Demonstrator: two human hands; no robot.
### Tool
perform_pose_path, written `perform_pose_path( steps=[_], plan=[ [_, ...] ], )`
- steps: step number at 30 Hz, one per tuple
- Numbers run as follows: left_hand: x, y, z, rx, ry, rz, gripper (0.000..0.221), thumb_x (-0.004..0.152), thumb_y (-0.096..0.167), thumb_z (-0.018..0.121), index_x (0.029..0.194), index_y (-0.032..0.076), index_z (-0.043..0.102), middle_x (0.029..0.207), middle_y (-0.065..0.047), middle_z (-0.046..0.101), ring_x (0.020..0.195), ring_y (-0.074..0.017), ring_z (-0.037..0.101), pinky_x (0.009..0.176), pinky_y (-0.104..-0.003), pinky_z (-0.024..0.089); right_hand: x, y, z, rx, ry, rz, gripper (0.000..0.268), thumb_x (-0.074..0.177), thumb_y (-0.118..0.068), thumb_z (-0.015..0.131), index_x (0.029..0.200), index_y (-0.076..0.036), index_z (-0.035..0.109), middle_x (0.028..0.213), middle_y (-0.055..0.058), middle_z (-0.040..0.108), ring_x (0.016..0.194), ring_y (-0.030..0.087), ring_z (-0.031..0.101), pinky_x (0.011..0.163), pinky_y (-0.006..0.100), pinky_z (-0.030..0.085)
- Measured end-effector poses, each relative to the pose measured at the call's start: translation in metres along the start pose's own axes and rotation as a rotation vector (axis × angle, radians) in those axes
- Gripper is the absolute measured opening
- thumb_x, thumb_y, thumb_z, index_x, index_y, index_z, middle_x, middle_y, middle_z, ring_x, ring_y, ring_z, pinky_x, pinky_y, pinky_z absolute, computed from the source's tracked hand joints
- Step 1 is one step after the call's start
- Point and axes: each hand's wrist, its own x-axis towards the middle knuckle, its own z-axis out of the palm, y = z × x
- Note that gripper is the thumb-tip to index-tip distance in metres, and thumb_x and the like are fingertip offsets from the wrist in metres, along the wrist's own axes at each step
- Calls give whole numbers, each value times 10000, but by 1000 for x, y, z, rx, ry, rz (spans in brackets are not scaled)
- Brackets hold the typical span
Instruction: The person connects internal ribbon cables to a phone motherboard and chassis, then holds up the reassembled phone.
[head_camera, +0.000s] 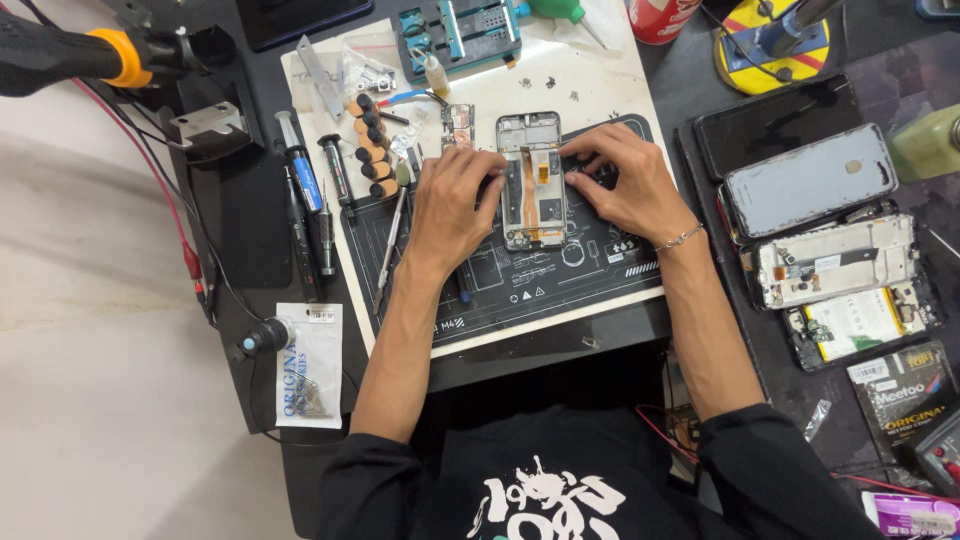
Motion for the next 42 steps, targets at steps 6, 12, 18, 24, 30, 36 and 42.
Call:
perform_pose_path(
  steps=[6,12,18,24,30,36,42],
  plan=[
    [0,4,-3,30,7,31,94,937,69,702,1021,85,663,957,-43,659,997,-243,631,881,-405,429,-5,1,2,-5,33,-38,244,864,48,765,1099,1,718,1082,112,715,885,175,748,780,287,607],
    [-2,5,-11,-46,-108,-31,101,857,49,712,943,88,675,903,-22,656,926,-221,621,863,-400,419,-10,-7,10,62,-114,-145,177,803,-33,821,965,-42,750,978,78,727,885,186,732,787,296,616],
    [-2,5,-14,-131,-172,25,135,775,45,674,897,103,682,866,-7,647,957,-219,619,917,-394,430,-9,-10,18,-2,-225,-191,202,724,-135,876,891,-66,785,917,62,727,887,225,639,768,351,572],
    [-3,5,-12,-148,-262,30,160,740,87,688,899,101,686,876,-10,642,980,-212,600,973,-415,424,-10,-6,24,-45,-222,-128,172,777,-142,865,908,-58,791,898,47,724,870,194,626,736,330,566],
    [-4,5,-13,-160,-313,22,206,706,145,766,898,102,705,891,-19,632,954,-205,592,972,-419,417,-11,-4,26,-47,-223,-109,161,778,-143,863,909,-69,805,882,44,726,849,193,617,715,332,564],
    [-5,5,-12,-147,-293,28,115,790,139,773,889,106,724,918,-8,640,982,-208,595,980,-403,415,-12,-2,26,-33,-208,-137,178,787,-145,856,926,-55,792,942,53,738,908,211,640,788,353,575],
    [-7,6,-16,-174,-305,21,76,810,121,779,883,126,761,927,-2,650,969,-207,600,974,-392,413,-14,0,26,-38,-242,-111,175,765,-130,847,925,-72,808,957,61,741,911,230,639,786,360,573]
  ],
)
